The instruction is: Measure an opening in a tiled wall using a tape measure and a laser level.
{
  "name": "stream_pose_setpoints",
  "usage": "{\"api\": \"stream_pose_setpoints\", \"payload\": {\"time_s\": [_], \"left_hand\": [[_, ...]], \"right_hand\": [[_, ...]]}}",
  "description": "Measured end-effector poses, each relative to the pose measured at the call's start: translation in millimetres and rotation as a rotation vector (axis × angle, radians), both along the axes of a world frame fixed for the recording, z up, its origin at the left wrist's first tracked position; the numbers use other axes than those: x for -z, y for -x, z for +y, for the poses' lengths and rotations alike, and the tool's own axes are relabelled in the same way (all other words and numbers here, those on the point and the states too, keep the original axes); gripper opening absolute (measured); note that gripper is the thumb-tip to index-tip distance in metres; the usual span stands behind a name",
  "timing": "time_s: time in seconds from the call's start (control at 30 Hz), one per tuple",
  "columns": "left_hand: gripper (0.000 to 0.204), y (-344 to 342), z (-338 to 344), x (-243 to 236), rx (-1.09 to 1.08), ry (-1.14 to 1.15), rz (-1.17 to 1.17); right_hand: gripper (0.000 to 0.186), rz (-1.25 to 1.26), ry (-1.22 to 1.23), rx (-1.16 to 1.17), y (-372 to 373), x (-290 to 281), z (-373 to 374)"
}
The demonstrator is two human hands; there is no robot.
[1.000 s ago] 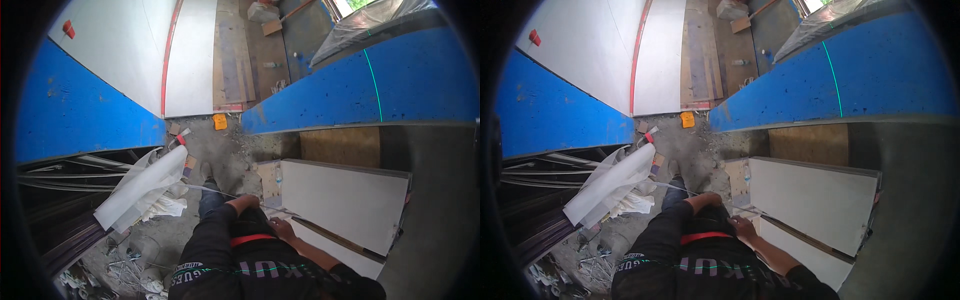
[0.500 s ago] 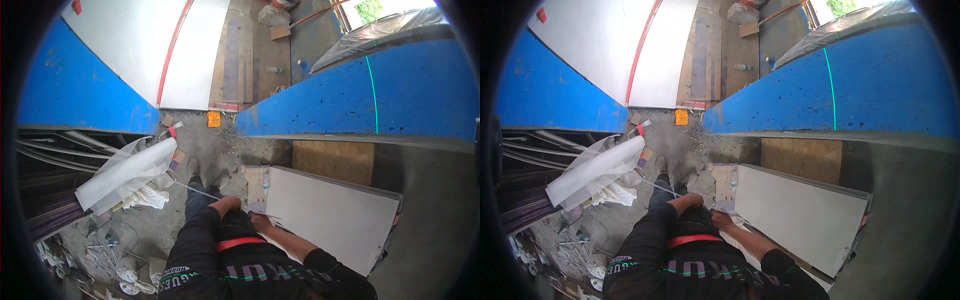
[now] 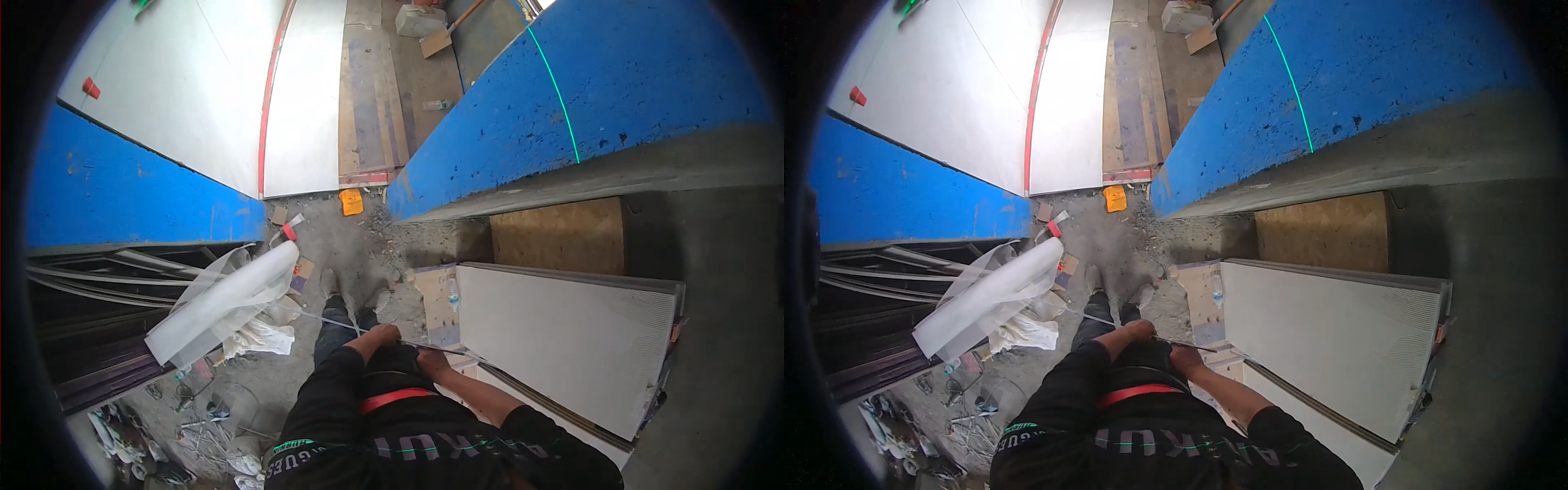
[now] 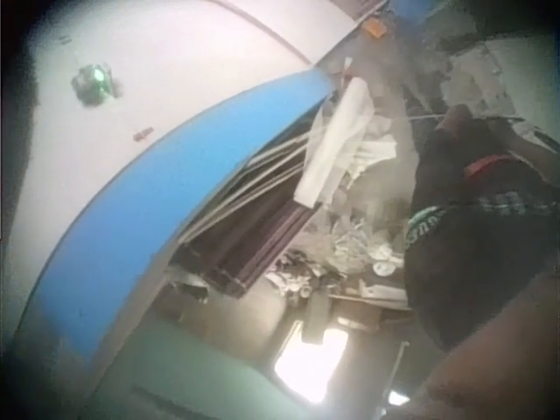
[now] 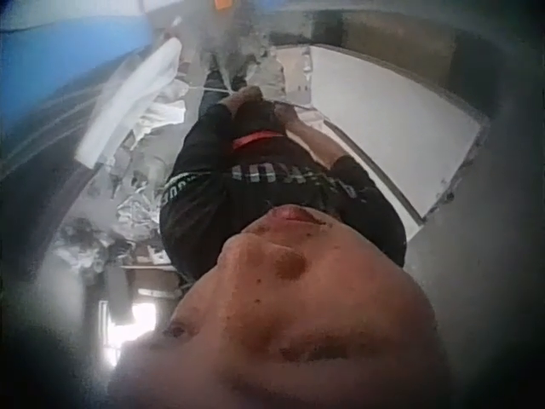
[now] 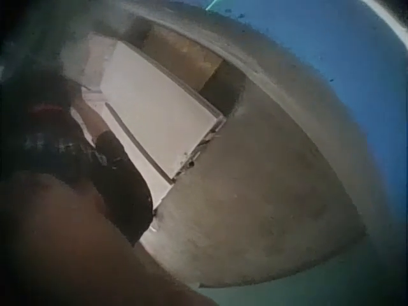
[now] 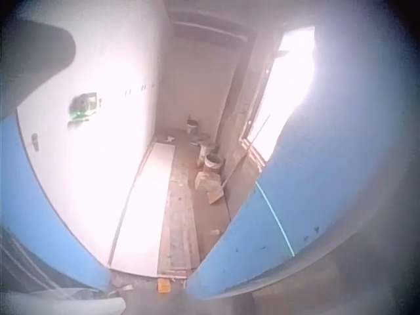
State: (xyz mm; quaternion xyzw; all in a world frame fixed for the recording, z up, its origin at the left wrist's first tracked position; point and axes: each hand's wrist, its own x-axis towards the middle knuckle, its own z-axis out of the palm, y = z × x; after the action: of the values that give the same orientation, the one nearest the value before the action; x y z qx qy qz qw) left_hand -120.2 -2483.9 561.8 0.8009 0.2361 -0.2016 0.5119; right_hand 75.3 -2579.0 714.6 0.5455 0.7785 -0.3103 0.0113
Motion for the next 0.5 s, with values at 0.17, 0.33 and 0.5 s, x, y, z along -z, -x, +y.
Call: {"api": "stream_pose_setpoints", "payload": {"time_s": [0.17,0.33,0.5], "left_hand": [[0.032,-14.7,22.9,-12.7,0.013,0.0,0.032],[0.032,-27.3,56.9,-85.1,-0.262,-0.091,-0.035],[0.031,29.3,149.9,-142.5,-0.747,-0.352,-0.183]], "right_hand": [[0.023,0.004,-0.082,0.082,-18.0,17.6,-2.9],[0.013,0.21,-0.113,0.158,-39.5,-29.5,16.4],[0.02,0.263,-0.162,0.072,-42.2,-89.4,39.7]]}}
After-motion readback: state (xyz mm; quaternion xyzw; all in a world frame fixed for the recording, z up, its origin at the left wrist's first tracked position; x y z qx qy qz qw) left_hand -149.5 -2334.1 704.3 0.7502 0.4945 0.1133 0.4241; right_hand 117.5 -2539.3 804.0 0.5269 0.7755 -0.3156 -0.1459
